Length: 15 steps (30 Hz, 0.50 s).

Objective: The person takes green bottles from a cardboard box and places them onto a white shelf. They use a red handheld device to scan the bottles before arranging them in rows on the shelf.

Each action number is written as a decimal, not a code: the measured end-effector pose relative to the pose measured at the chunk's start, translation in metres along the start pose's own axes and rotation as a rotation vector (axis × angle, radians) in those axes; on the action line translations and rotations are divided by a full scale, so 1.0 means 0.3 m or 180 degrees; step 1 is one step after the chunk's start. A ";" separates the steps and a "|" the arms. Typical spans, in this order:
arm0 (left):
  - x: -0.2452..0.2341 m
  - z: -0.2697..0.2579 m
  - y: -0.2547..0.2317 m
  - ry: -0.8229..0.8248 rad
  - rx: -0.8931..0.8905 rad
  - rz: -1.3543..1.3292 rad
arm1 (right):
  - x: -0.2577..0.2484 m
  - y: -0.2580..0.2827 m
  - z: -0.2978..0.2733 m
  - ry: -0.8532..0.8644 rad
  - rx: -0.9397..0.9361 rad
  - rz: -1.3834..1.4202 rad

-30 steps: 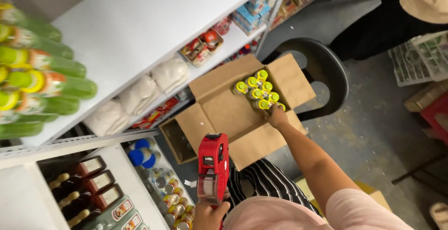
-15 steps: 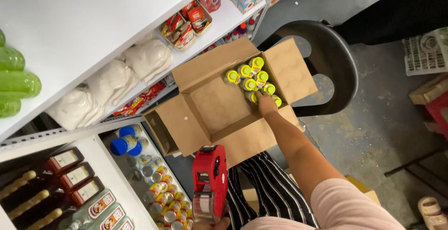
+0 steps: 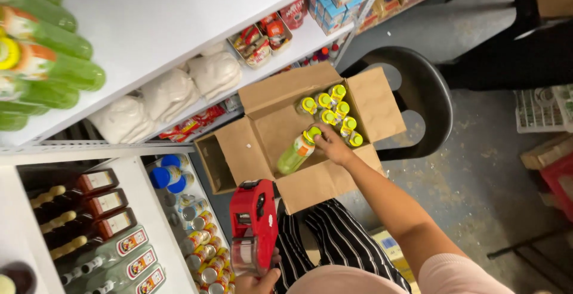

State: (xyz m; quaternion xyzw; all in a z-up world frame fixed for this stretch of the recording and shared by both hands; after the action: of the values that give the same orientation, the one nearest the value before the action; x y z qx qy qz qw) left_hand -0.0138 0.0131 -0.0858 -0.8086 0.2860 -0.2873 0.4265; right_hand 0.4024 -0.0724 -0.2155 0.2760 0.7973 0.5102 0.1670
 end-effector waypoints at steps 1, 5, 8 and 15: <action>-0.016 0.001 -0.014 -0.0002 0.0059 -0.0006 | 0.028 0.072 -0.005 0.0011 -0.0056 -0.0019; -0.061 -0.013 -0.096 0.0043 0.0659 0.0090 | 0.161 0.402 -0.026 0.0486 -0.0739 0.2138; -0.105 -0.006 -0.134 -0.0035 0.0762 -0.0019 | 0.235 0.481 0.012 0.0686 -0.0588 0.3088; -0.145 0.030 -0.171 -0.0031 0.0967 -0.0185 | 0.446 0.261 0.081 0.0601 0.0848 0.3857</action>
State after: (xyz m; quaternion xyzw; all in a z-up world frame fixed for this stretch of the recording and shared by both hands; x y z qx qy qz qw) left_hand -0.0254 0.0728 -0.0557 -0.7440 0.2137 -0.3356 0.5368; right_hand 0.3309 0.0525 -0.1527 0.6511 0.5673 0.4327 -0.2589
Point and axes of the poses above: each hand's wrist, its own z-axis towards the middle knuckle, its own x-axis out of the palm, y = z × x, the point moved 5 cm from there along z, towards the middle knuckle, and after that the axes turned 9 degrees about -z, right-handed, at the moved point
